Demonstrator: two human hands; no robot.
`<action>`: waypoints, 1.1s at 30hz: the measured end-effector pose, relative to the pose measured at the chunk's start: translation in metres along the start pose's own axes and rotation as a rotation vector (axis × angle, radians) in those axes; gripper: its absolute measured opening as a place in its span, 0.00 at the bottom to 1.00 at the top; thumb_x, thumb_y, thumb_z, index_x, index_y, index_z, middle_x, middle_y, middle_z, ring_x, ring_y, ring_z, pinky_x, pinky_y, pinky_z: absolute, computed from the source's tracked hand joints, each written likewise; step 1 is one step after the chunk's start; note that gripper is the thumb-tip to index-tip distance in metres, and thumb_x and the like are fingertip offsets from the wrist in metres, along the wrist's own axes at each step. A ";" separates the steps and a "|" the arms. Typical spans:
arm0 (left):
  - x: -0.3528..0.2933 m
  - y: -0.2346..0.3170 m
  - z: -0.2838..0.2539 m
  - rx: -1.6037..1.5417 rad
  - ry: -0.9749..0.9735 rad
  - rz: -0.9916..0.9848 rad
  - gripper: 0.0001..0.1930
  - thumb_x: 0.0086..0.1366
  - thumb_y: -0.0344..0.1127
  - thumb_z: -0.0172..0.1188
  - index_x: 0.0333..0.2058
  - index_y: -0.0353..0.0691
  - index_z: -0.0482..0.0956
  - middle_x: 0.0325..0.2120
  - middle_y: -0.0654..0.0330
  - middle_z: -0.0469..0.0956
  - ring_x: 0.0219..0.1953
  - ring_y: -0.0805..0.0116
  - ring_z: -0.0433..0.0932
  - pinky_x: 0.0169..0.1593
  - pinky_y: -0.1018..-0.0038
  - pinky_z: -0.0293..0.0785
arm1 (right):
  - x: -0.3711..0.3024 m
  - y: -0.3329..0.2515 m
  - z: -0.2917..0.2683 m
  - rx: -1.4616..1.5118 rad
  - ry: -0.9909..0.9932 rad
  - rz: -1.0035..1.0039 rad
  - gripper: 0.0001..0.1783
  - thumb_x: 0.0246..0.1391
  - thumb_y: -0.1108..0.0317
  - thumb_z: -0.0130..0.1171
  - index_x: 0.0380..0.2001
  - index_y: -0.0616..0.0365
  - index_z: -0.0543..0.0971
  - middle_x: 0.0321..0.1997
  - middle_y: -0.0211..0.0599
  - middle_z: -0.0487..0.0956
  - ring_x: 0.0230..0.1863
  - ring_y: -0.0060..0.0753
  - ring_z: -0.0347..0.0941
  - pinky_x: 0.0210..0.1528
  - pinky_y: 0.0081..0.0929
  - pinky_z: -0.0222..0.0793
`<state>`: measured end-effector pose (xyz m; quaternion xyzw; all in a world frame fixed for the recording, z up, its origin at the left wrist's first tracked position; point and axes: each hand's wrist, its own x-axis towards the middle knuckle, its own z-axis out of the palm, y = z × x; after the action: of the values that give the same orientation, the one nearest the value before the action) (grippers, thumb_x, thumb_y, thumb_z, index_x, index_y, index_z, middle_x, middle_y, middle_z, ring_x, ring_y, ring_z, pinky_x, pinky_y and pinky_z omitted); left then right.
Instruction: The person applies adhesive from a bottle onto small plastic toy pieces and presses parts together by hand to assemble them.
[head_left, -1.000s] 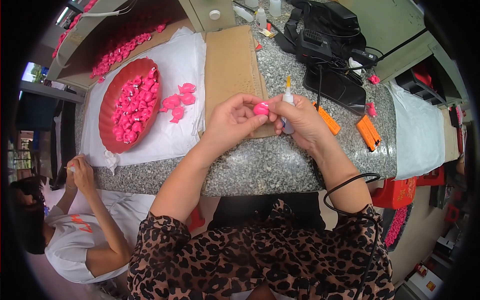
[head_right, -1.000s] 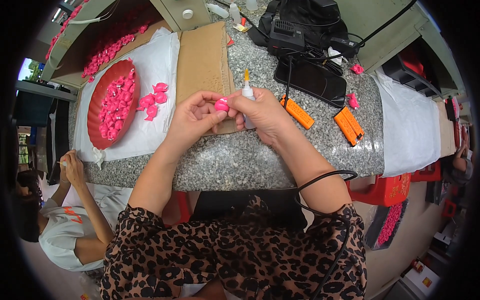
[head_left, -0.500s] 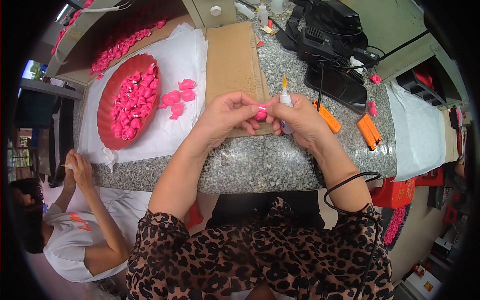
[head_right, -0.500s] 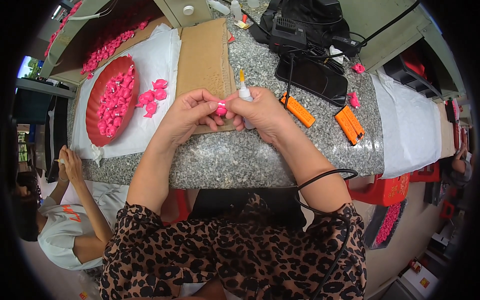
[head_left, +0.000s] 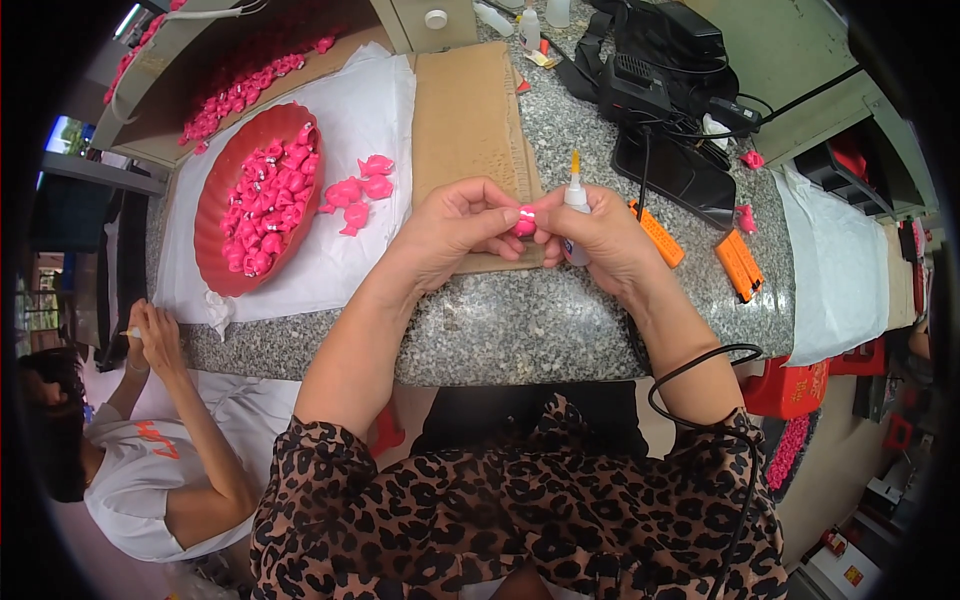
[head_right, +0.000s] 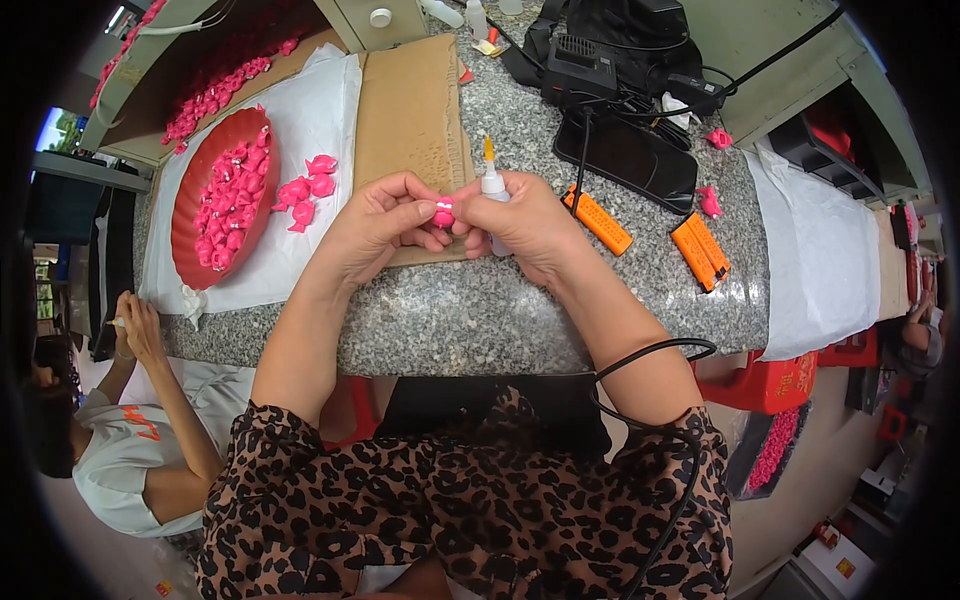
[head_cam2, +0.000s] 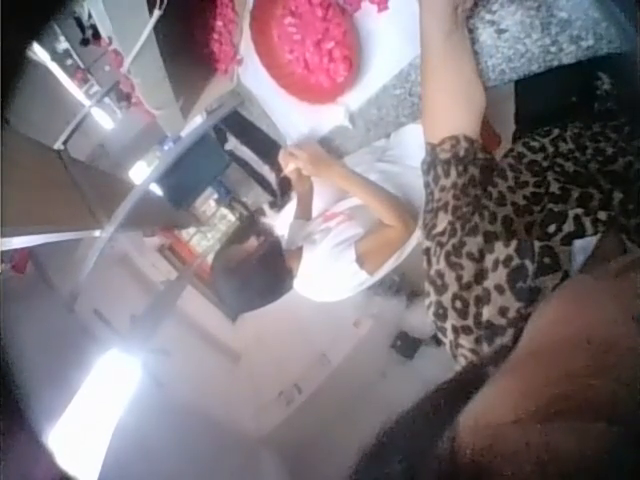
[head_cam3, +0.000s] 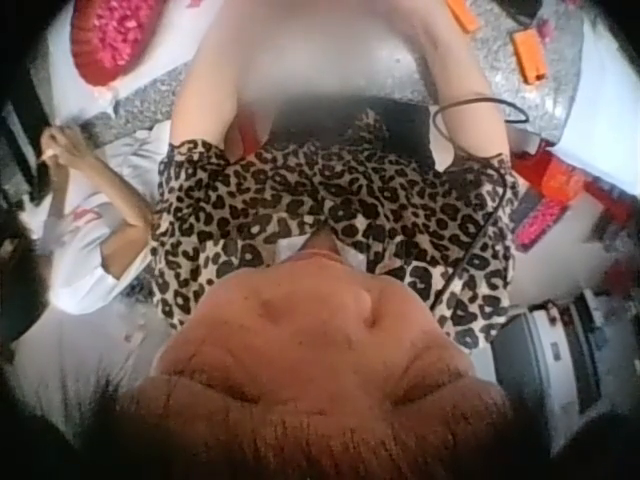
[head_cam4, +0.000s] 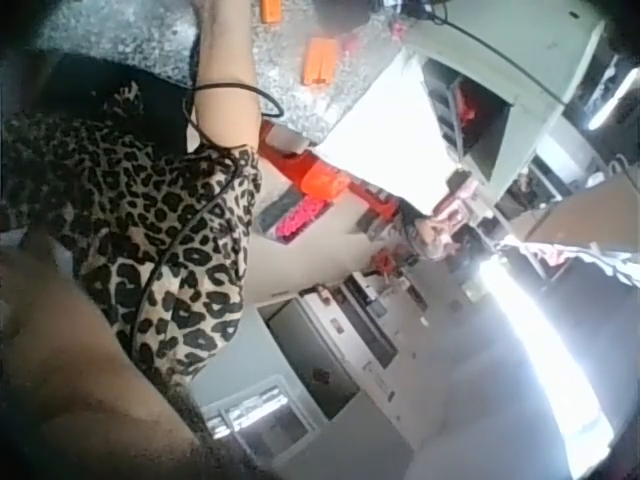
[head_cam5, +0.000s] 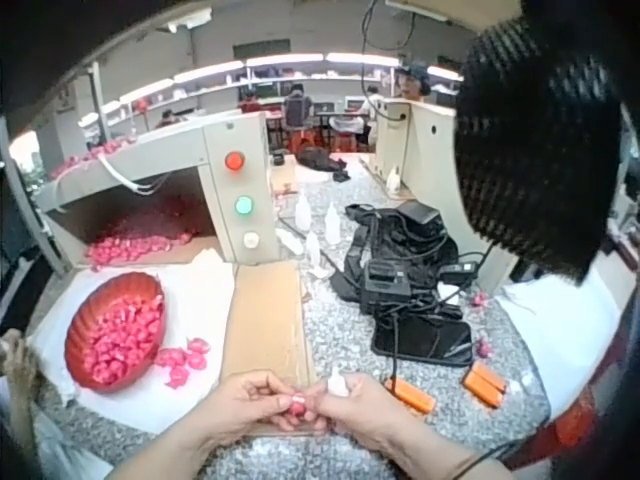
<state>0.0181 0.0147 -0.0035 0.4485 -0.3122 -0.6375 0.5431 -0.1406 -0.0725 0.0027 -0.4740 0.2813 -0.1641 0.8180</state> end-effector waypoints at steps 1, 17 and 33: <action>0.000 0.000 0.000 0.001 -0.001 -0.004 0.07 0.55 0.30 0.54 0.30 0.33 0.69 0.27 0.56 0.73 0.27 0.73 0.74 0.31 0.82 0.74 | 0.000 0.000 -0.001 0.000 0.001 -0.001 0.07 0.41 0.72 0.55 0.26 0.65 0.73 0.20 0.33 0.73 0.17 0.18 0.67 0.20 0.16 0.67; 0.000 -0.003 0.000 0.013 0.031 -0.040 0.06 0.54 0.28 0.54 0.29 0.32 0.71 0.25 0.57 0.74 0.23 0.75 0.74 0.29 0.83 0.72 | 0.001 0.004 0.001 -0.039 0.003 0.024 0.07 0.41 0.73 0.55 0.26 0.65 0.73 0.19 0.33 0.73 0.17 0.18 0.68 0.20 0.16 0.67; 0.001 -0.005 -0.001 0.040 0.061 -0.063 0.06 0.53 0.28 0.55 0.29 0.32 0.72 0.25 0.59 0.74 0.23 0.77 0.73 0.30 0.85 0.71 | 0.002 0.008 0.003 -0.079 0.039 0.004 0.06 0.40 0.74 0.54 0.24 0.65 0.72 0.18 0.34 0.72 0.17 0.19 0.67 0.20 0.16 0.65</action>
<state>0.0173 0.0153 -0.0087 0.4880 -0.2938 -0.6341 0.5230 -0.1367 -0.0678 -0.0036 -0.5021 0.3043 -0.1603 0.7935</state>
